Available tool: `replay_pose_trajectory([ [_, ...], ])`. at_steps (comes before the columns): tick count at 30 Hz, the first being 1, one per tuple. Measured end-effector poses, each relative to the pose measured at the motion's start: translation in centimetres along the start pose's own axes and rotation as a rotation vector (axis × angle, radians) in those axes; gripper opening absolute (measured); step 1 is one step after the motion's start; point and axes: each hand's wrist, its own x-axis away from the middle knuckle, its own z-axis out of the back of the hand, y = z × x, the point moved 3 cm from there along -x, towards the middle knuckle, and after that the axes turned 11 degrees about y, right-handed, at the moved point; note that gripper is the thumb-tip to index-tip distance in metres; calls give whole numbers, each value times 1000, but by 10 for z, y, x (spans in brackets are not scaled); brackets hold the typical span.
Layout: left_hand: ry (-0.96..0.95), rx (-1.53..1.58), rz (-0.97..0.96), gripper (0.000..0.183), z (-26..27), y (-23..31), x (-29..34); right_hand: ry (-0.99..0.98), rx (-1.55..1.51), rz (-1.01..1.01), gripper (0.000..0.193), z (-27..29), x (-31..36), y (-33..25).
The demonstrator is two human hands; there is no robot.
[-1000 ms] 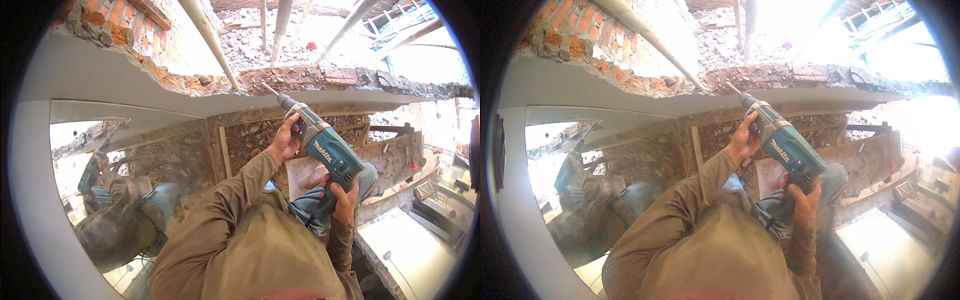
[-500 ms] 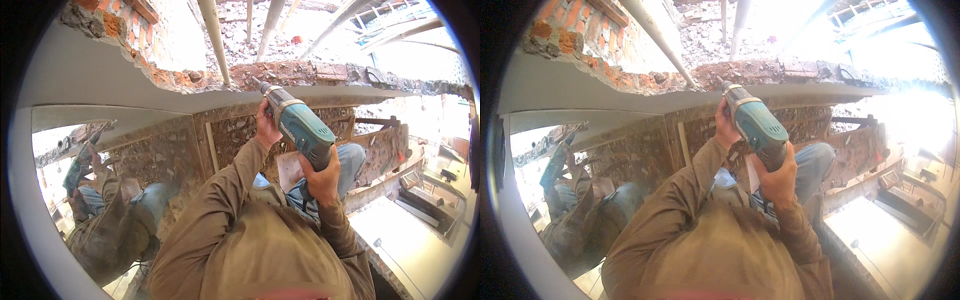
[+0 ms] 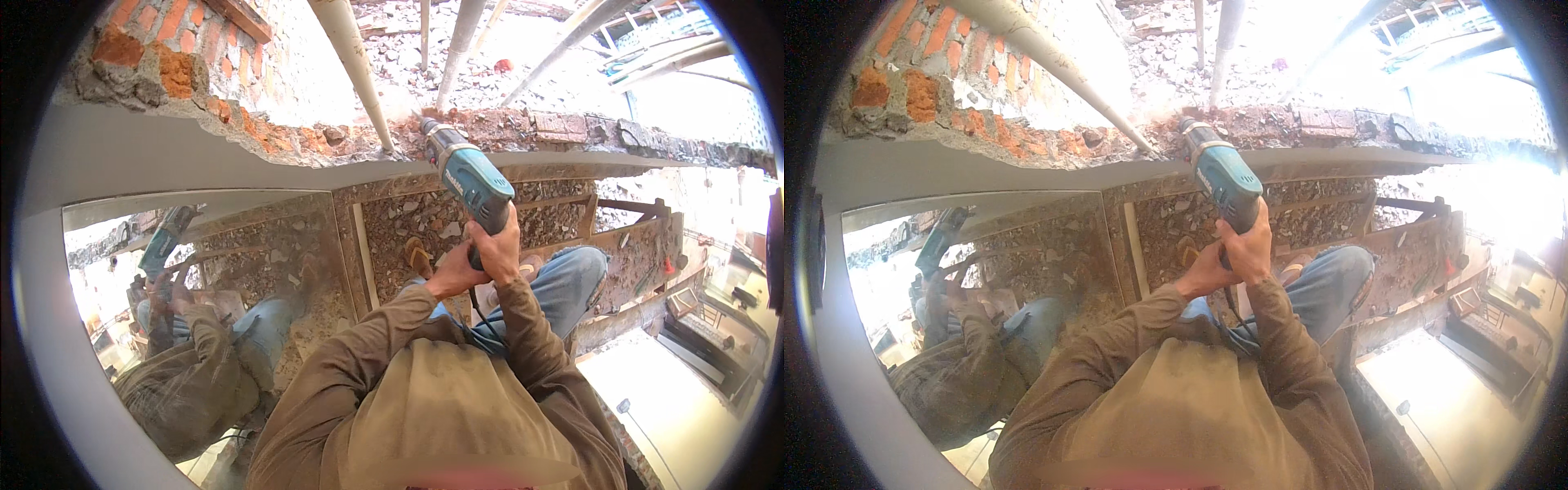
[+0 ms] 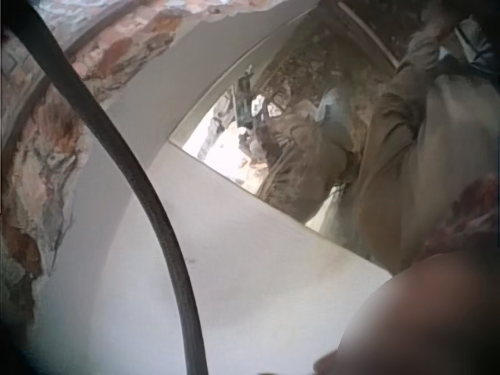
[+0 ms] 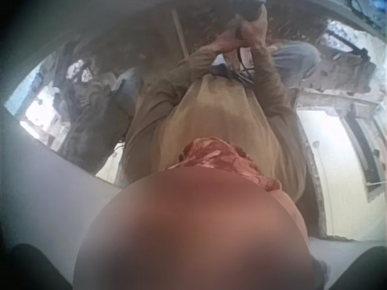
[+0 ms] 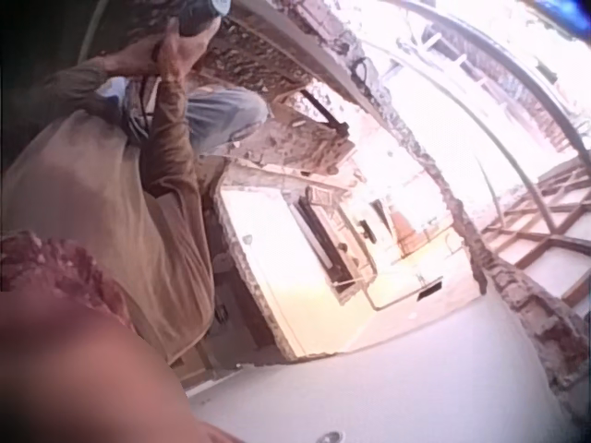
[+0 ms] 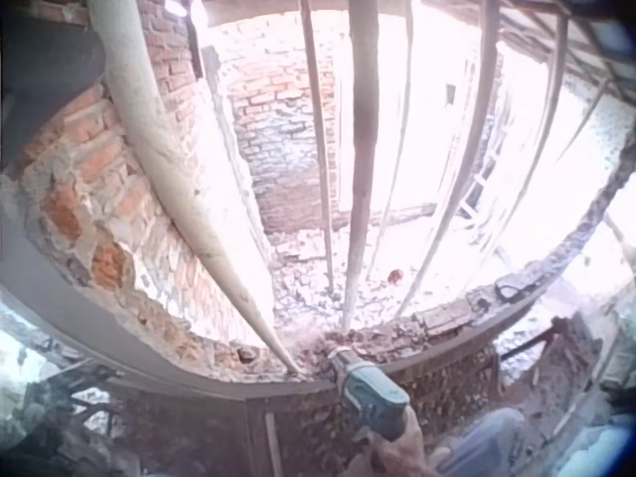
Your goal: The person uses a hammer to chip away at a brick wall and then drills multiple holes into the wall using a corded rotary hammer. The person works on a wooden platform in a partially demolished room.
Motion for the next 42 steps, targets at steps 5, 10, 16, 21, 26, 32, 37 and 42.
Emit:
replay_pose_trajectory([
  [5, -121, 517, 163, 83, 8, -25, -30, -46, 45, 43, 59, 15, 5, -19],
  [10, -88, 1395, 125, 82, 51, 5, -88, -61, -29, -26, 63, 47, 53, -48],
  [16, -31, 1417, 127, 55, -21, 55, -77, 130, 148, -37, 64, 116, 115, -98],
  [21, -184, 1398, 135, 48, -75, 90, -83, 253, 314, 78, 58, 150, 120, -145],
  [26, -97, 1373, 104, 50, -84, 99, -120, 212, 360, 64, 58, 145, 66, -173],
  [32, -40, 1459, 113, 53, -86, 97, -149, 149, 562, 147, 56, 138, 24, -192],
  [37, -52, 1438, 95, 56, -83, 92, -164, 167, 530, 124, 55, 139, 16, -184],
  [42, -132, 1295, 150, 65, -73, 79, -159, 204, 439, 88, 55, 136, 14, -161],
])
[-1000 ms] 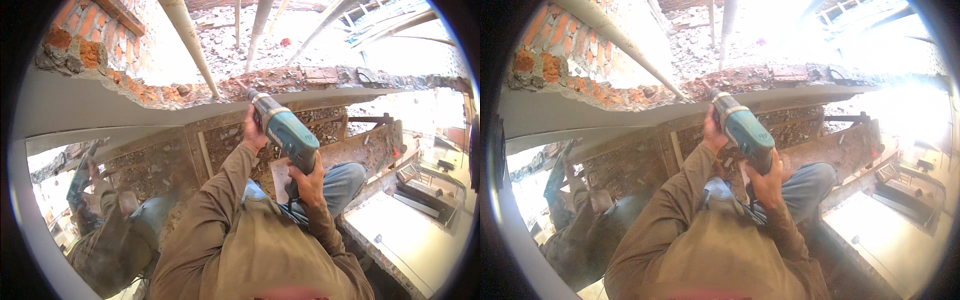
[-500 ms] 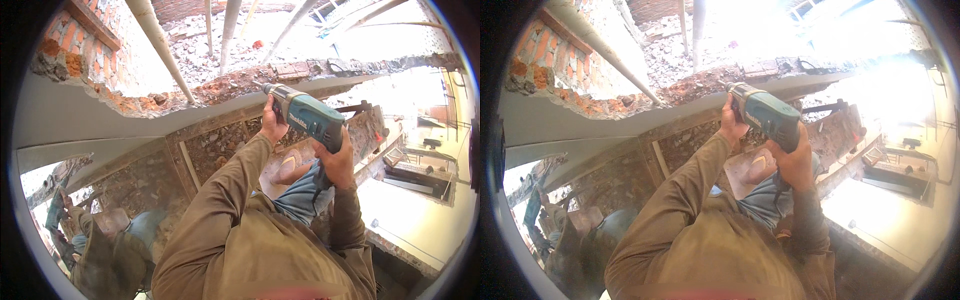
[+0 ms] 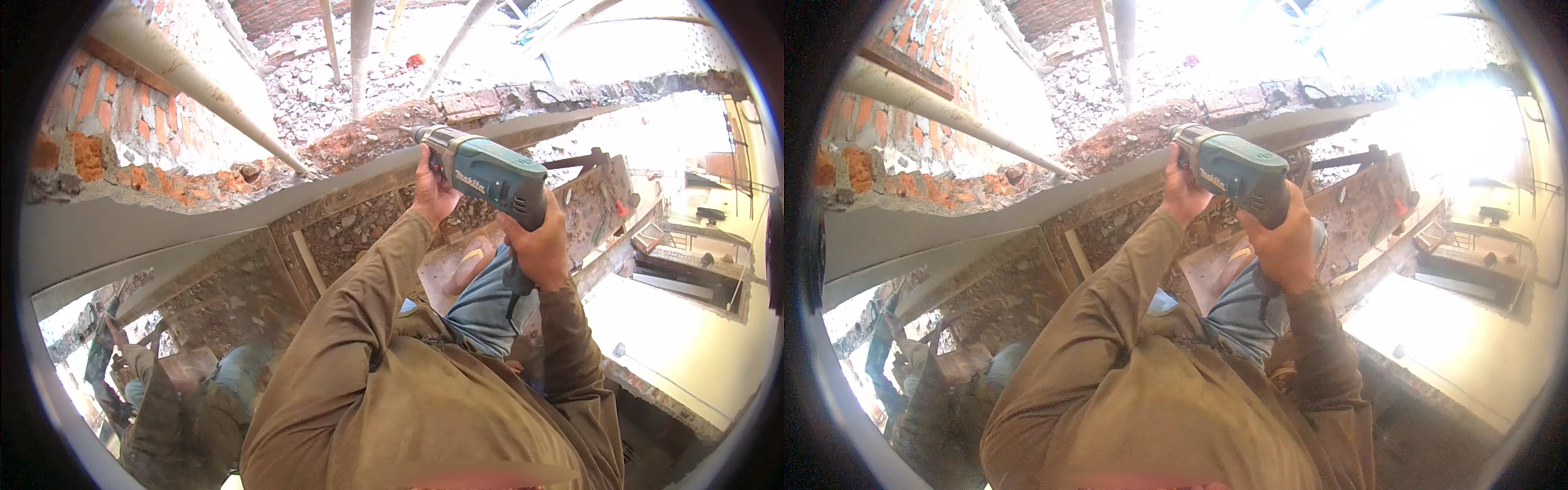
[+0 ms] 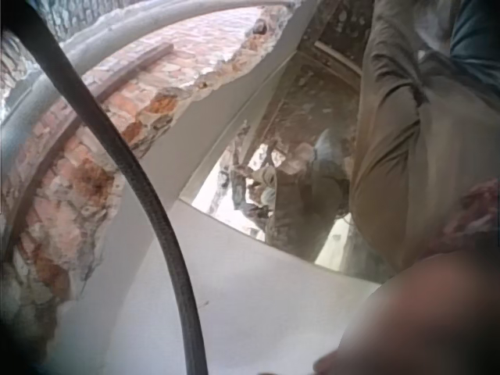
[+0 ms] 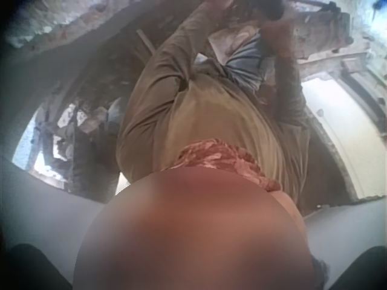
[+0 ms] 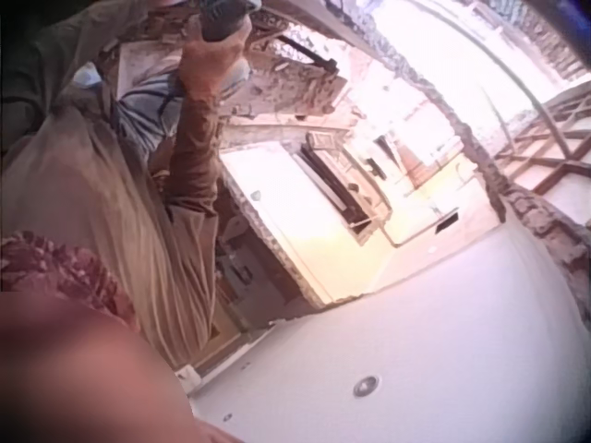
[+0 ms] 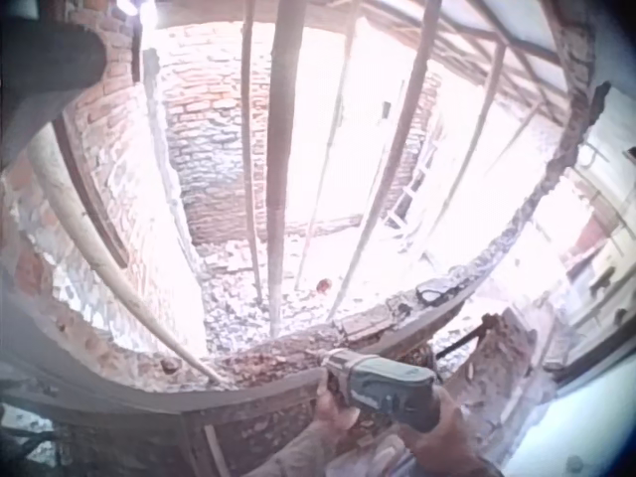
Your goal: The person uses a hammer to chip away at a brick wall and then drills multiple holes into the wall using a corded rotary hammer. The person works on a wooden platform in a partially demolished room.
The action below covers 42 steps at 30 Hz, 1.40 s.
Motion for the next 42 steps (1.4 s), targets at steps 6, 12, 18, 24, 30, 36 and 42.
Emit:
replay_pose_trajectory([
  [6, -298, -903, 246, 88, 19, -35, 99, 50, -79, -21, 59, -17, 15, 30],
  [12, -141, -1319, -40, 70, -7, -95, 172, 113, -148, -47, 60, -25, 30, 58],
  [18, 43, -1244, -429, 58, -21, -108, 179, 129, -219, -84, 58, -31, 39, 72],
  [24, 42, -1338, -421, 53, -3, -112, 171, 137, -250, -62, 59, -36, 40, 85],
  [30, 84, -1444, -394, 44, 12, -114, 165, 168, -273, -67, 60, -44, 44, 100],
  [36, 68, -1479, -450, 38, 13, -101, 163, 166, -309, -116, 60, -58, 40, 104],
  [42, 42, -1575, -402, 40, 16, -93, 163, 167, -369, -116, 62, -67, 41, 114],
])
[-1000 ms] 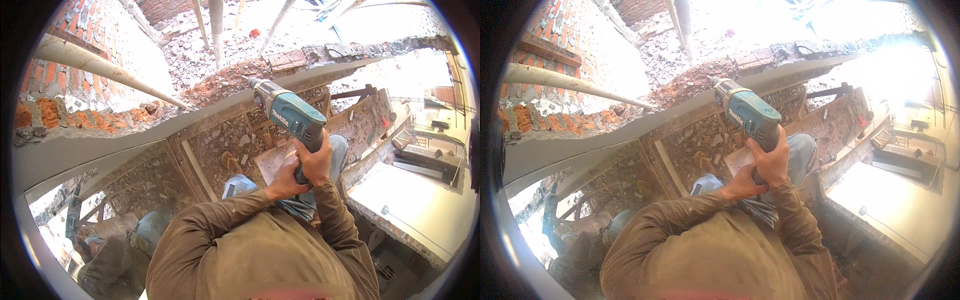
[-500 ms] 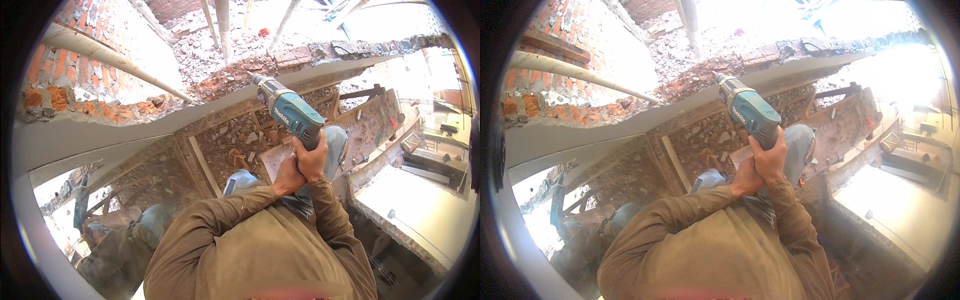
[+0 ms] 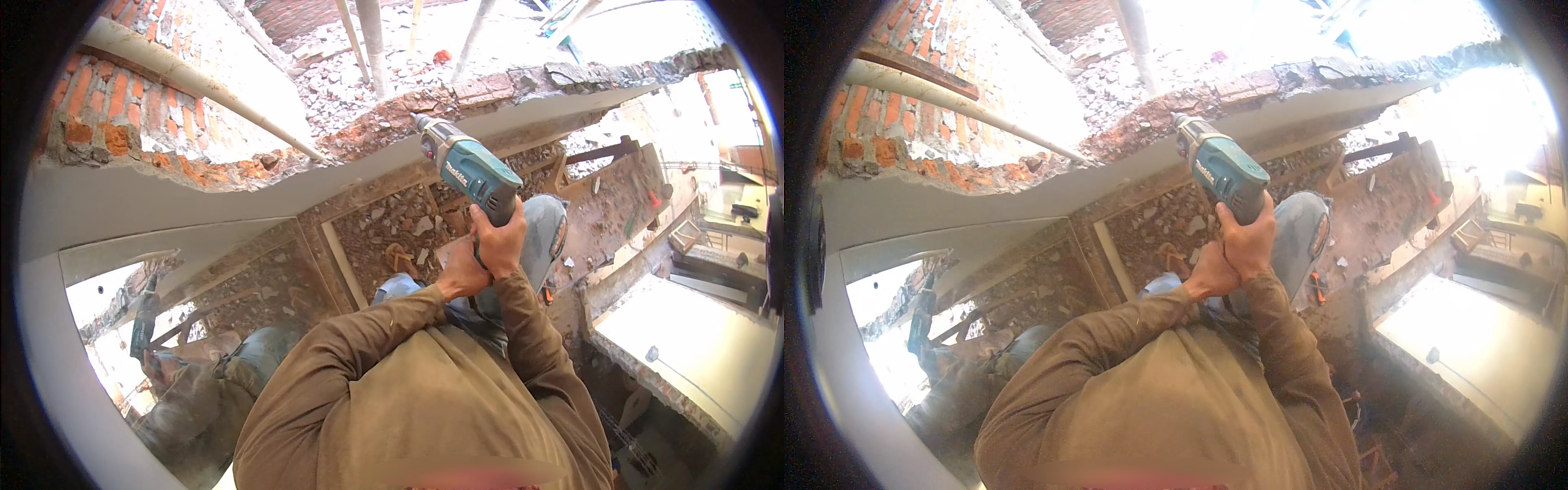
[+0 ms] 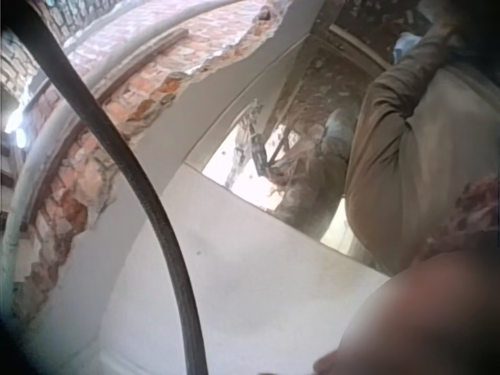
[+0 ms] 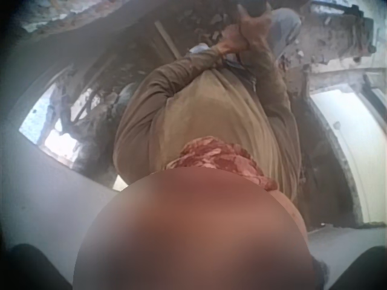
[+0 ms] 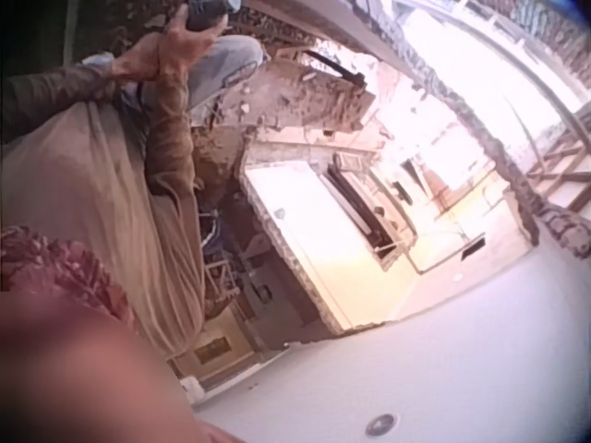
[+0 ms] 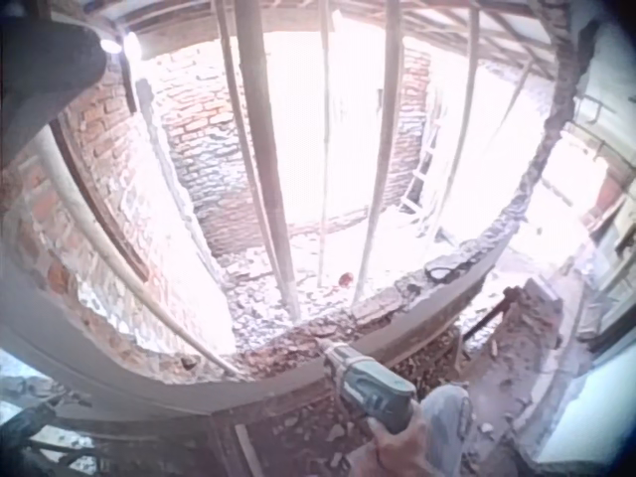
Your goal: The person uses a hammer to chip away at a brick wall and then drills multiple holes into the wall using a corded rotary hammer. The person works on a wooden platform in a partially demolished room.
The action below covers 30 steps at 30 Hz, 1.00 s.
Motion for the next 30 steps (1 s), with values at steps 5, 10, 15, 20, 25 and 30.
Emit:
replay_pose_trajectory([
  [5, -79, -240, 26, 44, 4, -3, -5, -1, -41, -6, 62, -4, -1, 6],
  [10, -25, -169, 42, 40, 15, -8, 0, 0, -88, -21, 63, -15, 2, 10],
  [15, 8, -212, 24, 41, 11, -26, -4, 2, -43, 2, 63, -17, 0, 26],
  [20, -4, -417, 8, 41, 36, -43, -50, 24, 26, -64, 61, -62, -25, 37],
  [25, 71, -369, 36, 45, 64, -44, -72, -95, -326, -120, 52, -87, -42, 35],
  [30, 77, -371, -65, 40, 63, -48, -53, -196, -545, -417, 54, -65, -26, 44],
])
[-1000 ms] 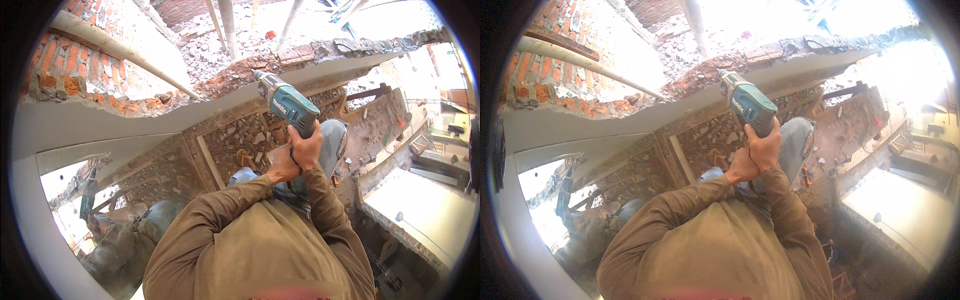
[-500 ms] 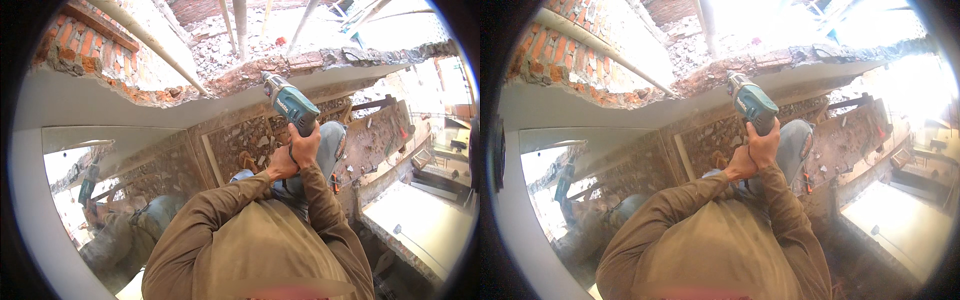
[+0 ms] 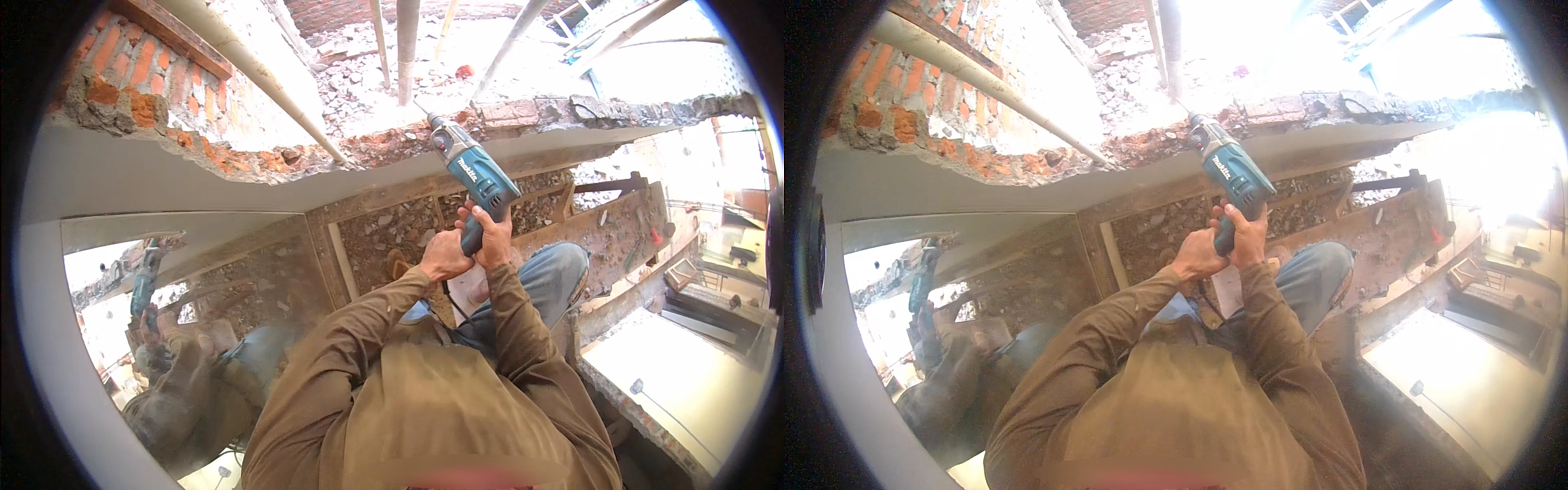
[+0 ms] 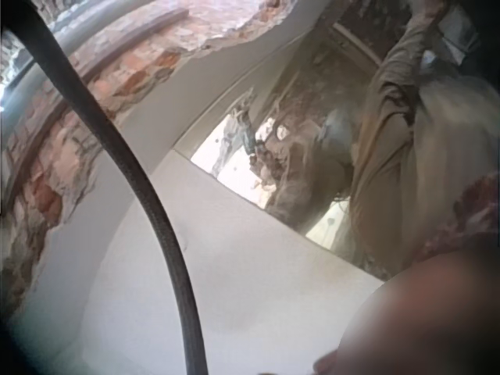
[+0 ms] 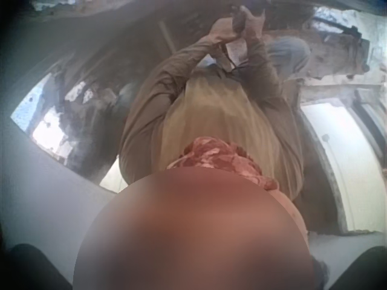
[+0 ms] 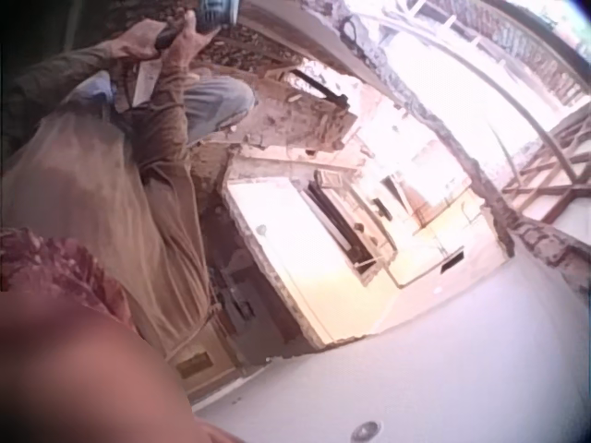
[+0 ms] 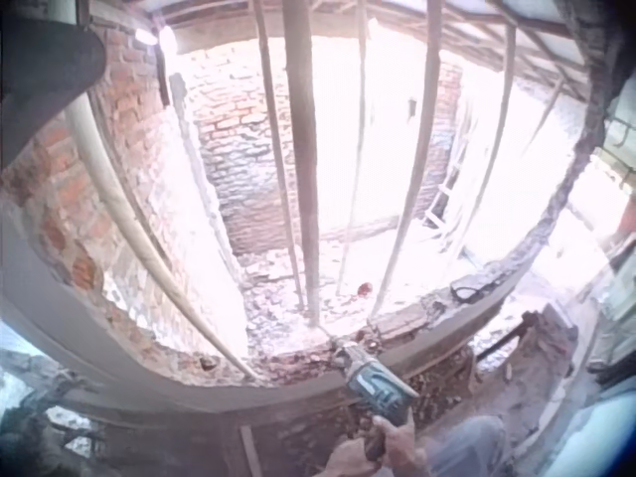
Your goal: The person uses a hammer to chip away at a brick wall and then drills multiple holes into the wall using a corded rotary hammer. The person works on a wooden platform in a partially demolished room.
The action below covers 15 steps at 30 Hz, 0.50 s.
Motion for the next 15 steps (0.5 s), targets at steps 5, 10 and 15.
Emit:
replay_pose_trajectory([
  [5, -287, 727, 296, 63, 15, -29, -18, 45, 63, 25, 57, 19, 37, -30],
  [10, -106, 1741, 594, 76, -14, -5, -89, 65, 165, 107, 60, 38, 83, -80],
  [15, -217, 1734, 445, 49, -50, 60, -94, 174, 400, 333, 55, 52, 122, -142],
])
